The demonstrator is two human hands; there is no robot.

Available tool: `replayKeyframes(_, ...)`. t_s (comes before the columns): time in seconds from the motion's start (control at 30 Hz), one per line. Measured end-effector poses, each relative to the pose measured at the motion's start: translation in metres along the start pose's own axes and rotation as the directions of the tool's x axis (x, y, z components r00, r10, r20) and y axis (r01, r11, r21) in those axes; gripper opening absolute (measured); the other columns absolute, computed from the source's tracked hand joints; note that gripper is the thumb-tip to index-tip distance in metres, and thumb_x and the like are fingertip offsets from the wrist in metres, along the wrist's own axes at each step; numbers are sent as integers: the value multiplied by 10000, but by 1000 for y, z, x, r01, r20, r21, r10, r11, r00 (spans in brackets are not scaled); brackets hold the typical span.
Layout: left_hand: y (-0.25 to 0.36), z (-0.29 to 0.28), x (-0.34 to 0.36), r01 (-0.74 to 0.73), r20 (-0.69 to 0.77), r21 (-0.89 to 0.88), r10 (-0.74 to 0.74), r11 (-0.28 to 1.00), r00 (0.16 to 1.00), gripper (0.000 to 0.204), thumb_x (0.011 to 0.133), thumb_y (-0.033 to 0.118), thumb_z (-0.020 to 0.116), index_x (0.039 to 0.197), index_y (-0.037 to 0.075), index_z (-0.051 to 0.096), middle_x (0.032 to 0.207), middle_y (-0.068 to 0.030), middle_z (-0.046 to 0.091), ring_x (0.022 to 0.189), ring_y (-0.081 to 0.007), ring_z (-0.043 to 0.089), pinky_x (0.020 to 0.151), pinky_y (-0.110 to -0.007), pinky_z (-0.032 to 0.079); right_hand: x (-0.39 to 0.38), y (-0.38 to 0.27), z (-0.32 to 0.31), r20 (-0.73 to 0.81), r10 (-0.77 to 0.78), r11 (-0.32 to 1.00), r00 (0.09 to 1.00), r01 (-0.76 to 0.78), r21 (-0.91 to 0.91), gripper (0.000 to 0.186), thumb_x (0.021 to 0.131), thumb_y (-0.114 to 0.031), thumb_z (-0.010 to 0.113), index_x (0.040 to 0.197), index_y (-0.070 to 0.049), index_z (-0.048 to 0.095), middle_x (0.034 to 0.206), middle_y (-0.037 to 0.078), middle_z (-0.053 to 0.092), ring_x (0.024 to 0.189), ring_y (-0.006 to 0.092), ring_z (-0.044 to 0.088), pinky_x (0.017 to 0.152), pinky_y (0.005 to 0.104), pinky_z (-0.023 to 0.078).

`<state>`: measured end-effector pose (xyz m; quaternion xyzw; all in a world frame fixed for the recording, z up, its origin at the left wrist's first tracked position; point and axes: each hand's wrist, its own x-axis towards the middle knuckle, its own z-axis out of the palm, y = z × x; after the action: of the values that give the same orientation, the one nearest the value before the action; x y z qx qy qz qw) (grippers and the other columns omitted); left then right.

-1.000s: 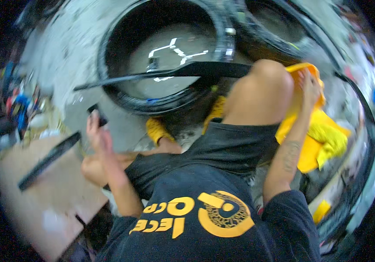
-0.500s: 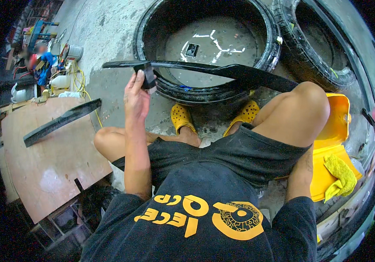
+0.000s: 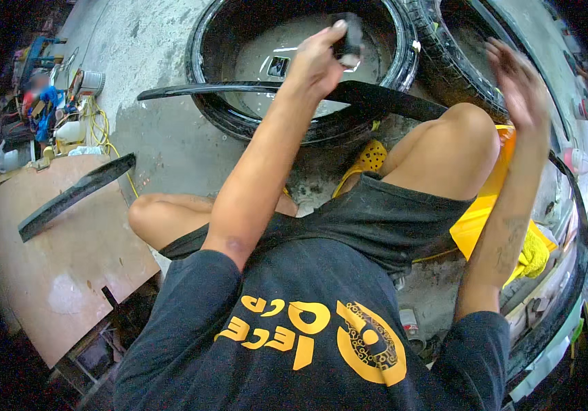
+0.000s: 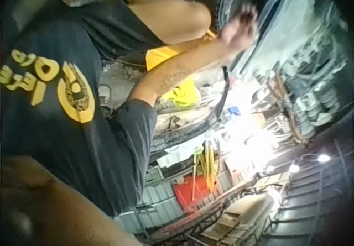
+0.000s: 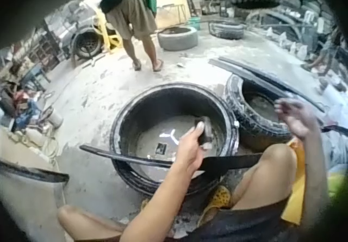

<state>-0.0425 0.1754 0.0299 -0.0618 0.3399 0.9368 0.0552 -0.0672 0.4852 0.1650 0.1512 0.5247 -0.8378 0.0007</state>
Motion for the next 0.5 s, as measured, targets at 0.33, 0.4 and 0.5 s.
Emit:
replayKeyframes(0.33,47,-55,0,20,-127,-126,-36,992,991,306,1030,173,563,1262,-8,480,1078,-228,619,871,-314,625,826,-465,546,-4,136,117,714,189,596,674,499,-629,573,916,-519,698,1236,-43,683,1156,118,725,1097,230,677,999,367,504)
replayKeyframes(0.4,64,-75,-32,-175,-250,62,185,983,950,202,994,163,645,1046,-25,594,885,-130,662,749,-232,646,629,-357,550,-33,148,107,711,242,154,661,697,-700,777,771,-549,821,1317,-34,622,1269,190,666,1183,300,630,1039,411,480)
replayKeyframes(0.5,74,-70,-89,-187,-265,679,475,710,839,306,954,204,719,1131,-31,634,964,-110,691,836,-183,673,681,-316,547,-35,181,86,646,432,-109,629,748,-655,882,661,-503,872,1366,-66,572,1229,223,662,1164,386,624,1013,458,491)
